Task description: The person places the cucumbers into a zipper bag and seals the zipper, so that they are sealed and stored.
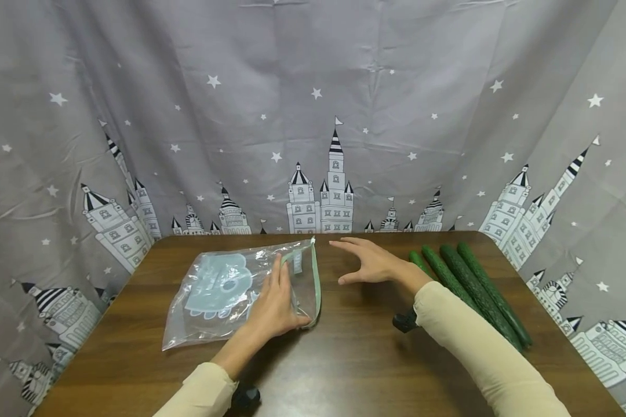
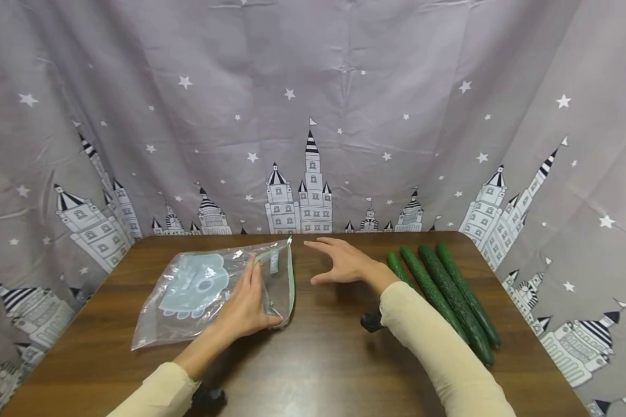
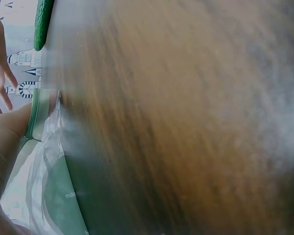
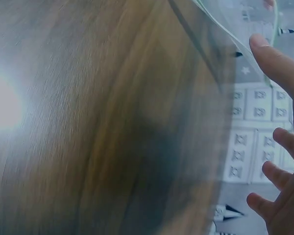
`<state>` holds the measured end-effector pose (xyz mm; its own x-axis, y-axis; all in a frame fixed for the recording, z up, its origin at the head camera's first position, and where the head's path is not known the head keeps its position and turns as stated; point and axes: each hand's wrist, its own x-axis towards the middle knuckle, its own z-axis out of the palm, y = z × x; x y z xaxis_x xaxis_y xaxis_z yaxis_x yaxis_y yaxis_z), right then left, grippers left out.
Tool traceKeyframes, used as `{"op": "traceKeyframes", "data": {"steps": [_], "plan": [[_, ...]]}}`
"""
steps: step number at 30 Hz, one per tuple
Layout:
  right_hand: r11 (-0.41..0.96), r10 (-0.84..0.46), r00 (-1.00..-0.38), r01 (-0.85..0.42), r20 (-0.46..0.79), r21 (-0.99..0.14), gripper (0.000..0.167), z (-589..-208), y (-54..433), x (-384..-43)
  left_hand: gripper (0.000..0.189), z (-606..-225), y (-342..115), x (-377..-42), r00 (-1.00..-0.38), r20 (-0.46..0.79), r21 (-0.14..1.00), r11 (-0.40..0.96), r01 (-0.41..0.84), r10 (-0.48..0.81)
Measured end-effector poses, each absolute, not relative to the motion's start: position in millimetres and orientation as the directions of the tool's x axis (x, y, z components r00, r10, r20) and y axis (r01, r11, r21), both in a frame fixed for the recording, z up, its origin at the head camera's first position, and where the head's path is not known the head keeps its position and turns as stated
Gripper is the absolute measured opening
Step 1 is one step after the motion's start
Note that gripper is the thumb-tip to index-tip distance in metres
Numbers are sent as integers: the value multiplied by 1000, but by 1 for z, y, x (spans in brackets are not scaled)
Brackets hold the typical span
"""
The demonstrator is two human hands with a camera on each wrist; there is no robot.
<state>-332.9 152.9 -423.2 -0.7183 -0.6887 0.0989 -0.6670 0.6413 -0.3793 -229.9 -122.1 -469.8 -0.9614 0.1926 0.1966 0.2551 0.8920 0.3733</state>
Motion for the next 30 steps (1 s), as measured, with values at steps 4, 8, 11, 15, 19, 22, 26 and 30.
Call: {"op": "traceKeyframes", "data": {"steps": [4, 8, 11, 15, 19, 22, 26, 30], "plan": [[654, -674, -729, -663, 117, -364, 95, -413, 172, -327, 150, -471, -124, -228, -962, 195, 383, 888, 254, 191], [676, -646, -752, -644, 132, -358, 97, -403, 195, -318, 151, -471, -126, -227, -962, 194, 386, 887, 254, 191], [683, -632, -761, -638, 149, -356, 97, -397, 213, -311, 151, -470, -127, -227, -959, 203, 381, 886, 264, 198], [685, -630, -759, -643, 163, -343, 96, -393, 236, -301, 153, -467, -129, -226, -954, 221, 384, 881, 276, 203], [694, -623, -766, -636, 161, -337, 93, -395, 257, -290, 154, -462, -132, -226, -943, 261, 390, 872, 297, 204], [705, -611, -775, -626, 163, -332, 91, -396, 273, -281, 152, -459, -135, -225, -935, 289, 393, 864, 313, 207], [718, -596, -784, -617, 172, -323, 89, -398, 292, -267, 150, -456, -138, -226, -935, 287, 400, 860, 316, 209], [728, -573, -798, -601, 187, -329, 88, -400, 310, -251, 150, -453, -141, -226, -935, 275, 410, 853, 323, 222]]}}
